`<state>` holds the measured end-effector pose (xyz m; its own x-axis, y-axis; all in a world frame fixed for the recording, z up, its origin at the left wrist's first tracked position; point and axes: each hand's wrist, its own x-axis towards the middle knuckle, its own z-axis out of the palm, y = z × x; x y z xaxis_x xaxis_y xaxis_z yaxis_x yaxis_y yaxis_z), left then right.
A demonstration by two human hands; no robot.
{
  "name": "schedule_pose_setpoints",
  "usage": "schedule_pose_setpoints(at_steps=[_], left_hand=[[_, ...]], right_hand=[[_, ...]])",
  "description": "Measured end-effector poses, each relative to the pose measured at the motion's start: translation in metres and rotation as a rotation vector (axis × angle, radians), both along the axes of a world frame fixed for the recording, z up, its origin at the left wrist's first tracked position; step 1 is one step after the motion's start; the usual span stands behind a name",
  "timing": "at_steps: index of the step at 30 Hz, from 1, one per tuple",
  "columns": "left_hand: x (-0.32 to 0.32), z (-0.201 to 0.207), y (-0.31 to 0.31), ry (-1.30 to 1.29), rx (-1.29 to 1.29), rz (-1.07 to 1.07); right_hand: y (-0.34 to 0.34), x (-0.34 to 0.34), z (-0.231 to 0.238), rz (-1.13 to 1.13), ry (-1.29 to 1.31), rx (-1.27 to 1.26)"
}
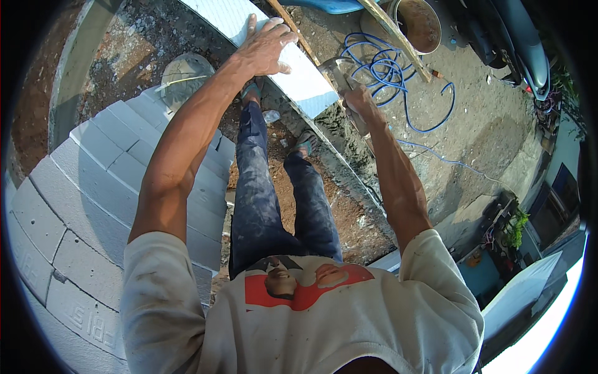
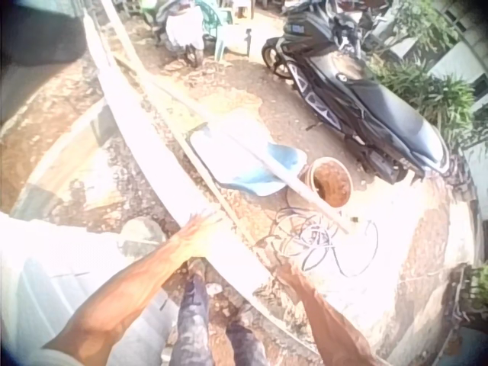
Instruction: The person applies mortar to a concrete block using a trowel, places it onto a wall, and taps it with a hammer. The person then measures the wall using a tape measure and spreads mortar along the wall edge using a trowel.
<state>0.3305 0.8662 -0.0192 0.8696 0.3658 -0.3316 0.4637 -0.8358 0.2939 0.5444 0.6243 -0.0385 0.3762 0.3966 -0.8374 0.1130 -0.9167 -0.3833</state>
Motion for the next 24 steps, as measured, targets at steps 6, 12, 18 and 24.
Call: schedule_pose_setpoints(at_steps=[6, 12, 18, 24], left_hand=[[-0.007, -0.004, 0.000, 0.003, -0.009, 0.010], [-0.001, 0.000, 0.001, -0.017, -0.014, 0.024], [0.000, 0.008, 0.005, -0.046, -0.149, 0.040], [-0.016, 0.011, 0.017, -0.102, -0.070, 0.009]], right_hand=[[0.006, -0.017, 0.014, -0.056, -0.006, -0.009], [-0.004, -0.006, 0.001, -0.052, 0.066, 0.004], [0.010, -0.008, 0.024, -0.002, -0.052, 0.001], [0.007, -0.042, 0.081, -0.078, -0.157, 0.210]])
